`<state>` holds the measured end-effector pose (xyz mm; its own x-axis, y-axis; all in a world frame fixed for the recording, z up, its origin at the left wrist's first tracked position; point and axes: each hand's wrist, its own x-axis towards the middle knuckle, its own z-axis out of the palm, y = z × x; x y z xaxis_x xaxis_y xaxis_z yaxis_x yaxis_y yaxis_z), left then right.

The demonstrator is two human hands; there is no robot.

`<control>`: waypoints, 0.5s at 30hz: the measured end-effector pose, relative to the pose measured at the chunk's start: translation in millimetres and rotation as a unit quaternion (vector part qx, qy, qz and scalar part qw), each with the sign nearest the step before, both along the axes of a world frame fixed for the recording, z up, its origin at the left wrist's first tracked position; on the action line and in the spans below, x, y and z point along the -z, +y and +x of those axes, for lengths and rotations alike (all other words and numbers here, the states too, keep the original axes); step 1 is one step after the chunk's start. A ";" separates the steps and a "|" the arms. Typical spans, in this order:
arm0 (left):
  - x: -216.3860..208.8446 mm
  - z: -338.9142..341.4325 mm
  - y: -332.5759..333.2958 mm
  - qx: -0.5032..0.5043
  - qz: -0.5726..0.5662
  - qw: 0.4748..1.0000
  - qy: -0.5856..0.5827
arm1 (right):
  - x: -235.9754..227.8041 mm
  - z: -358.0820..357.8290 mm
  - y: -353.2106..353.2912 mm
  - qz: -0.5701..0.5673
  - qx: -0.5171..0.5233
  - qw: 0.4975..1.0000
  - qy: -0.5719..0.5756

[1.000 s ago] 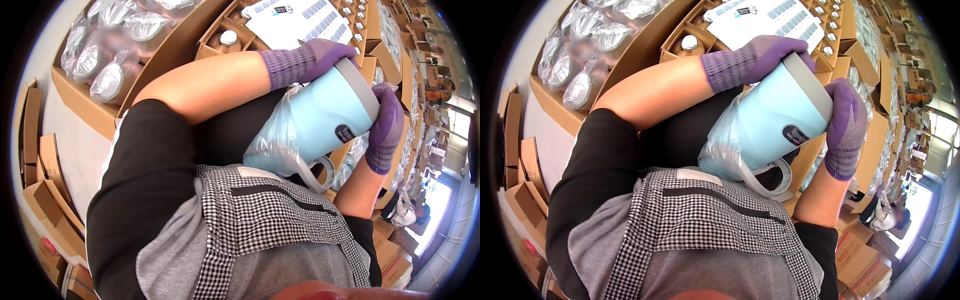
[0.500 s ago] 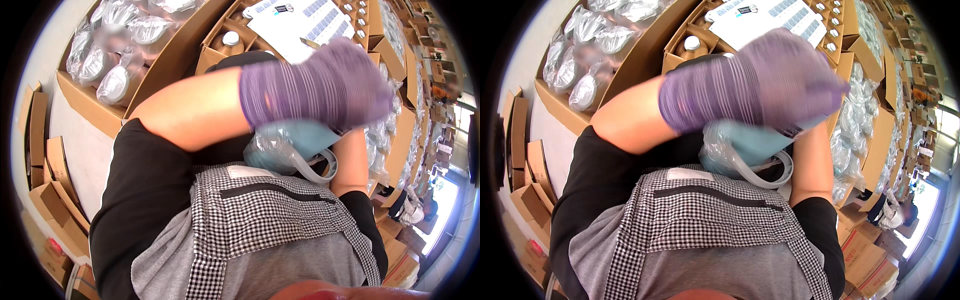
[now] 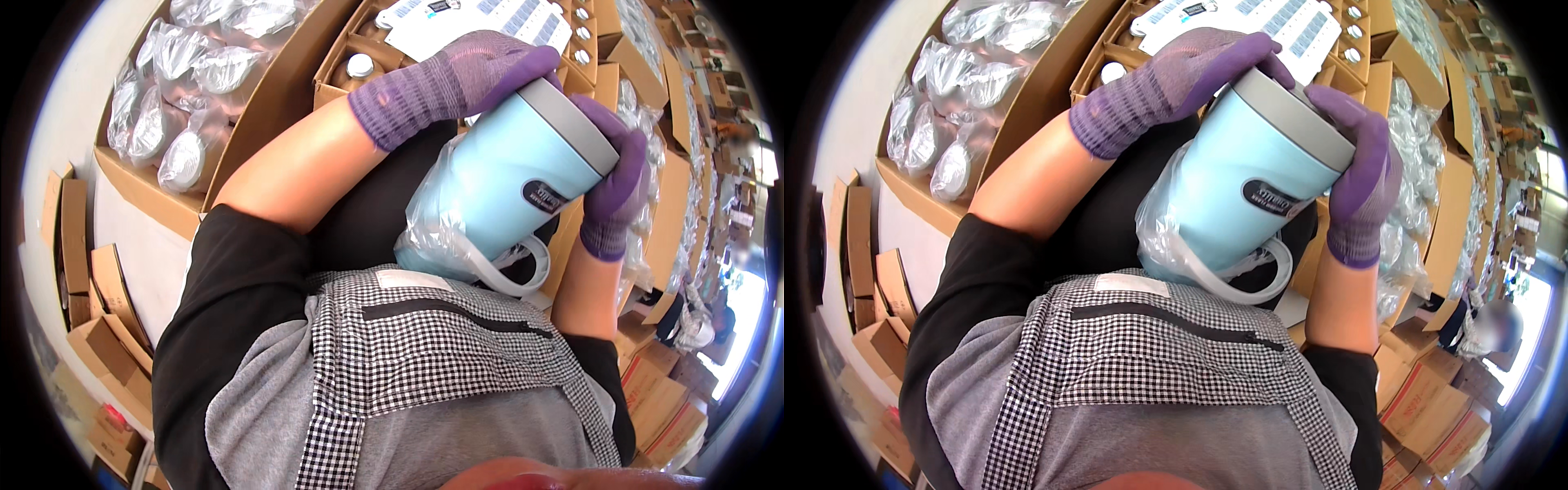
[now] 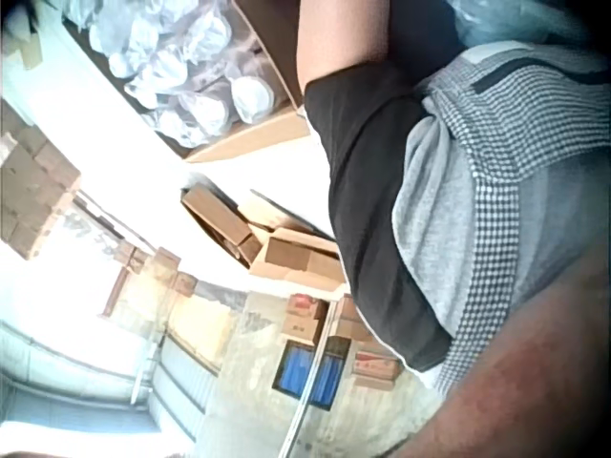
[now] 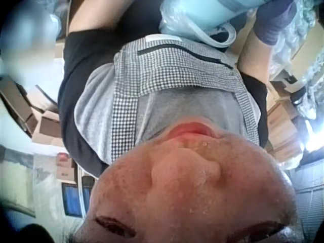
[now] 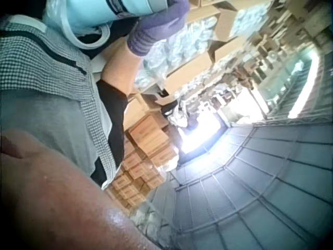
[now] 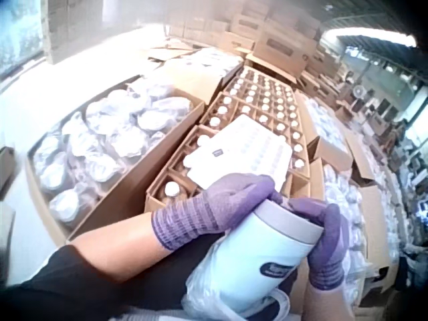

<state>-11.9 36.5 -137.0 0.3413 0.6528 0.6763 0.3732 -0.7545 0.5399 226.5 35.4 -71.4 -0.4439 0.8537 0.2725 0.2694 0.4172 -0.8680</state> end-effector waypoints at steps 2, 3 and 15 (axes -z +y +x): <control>-16.6 7.4 -17.4 -0.029 0.008 0.999 0.040 | 24.2 18.9 25.6 -0.044 -0.036 0.998 0.036; -28.0 11.3 -24.4 -0.045 0.015 0.997 0.059 | 44.8 37.1 47.3 -0.121 -0.074 0.985 0.098; 21.2 2.1 11.8 0.162 -0.156 0.949 -0.222 | -18.4 -4.9 -14.7 0.362 -0.020 0.903 -0.232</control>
<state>-9.7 48.4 -158.2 0.2841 0.7543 0.5918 -0.1671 -0.5689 0.8053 221.6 20.7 -53.0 -0.6799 0.5077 0.5291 0.5067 0.8469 -0.1615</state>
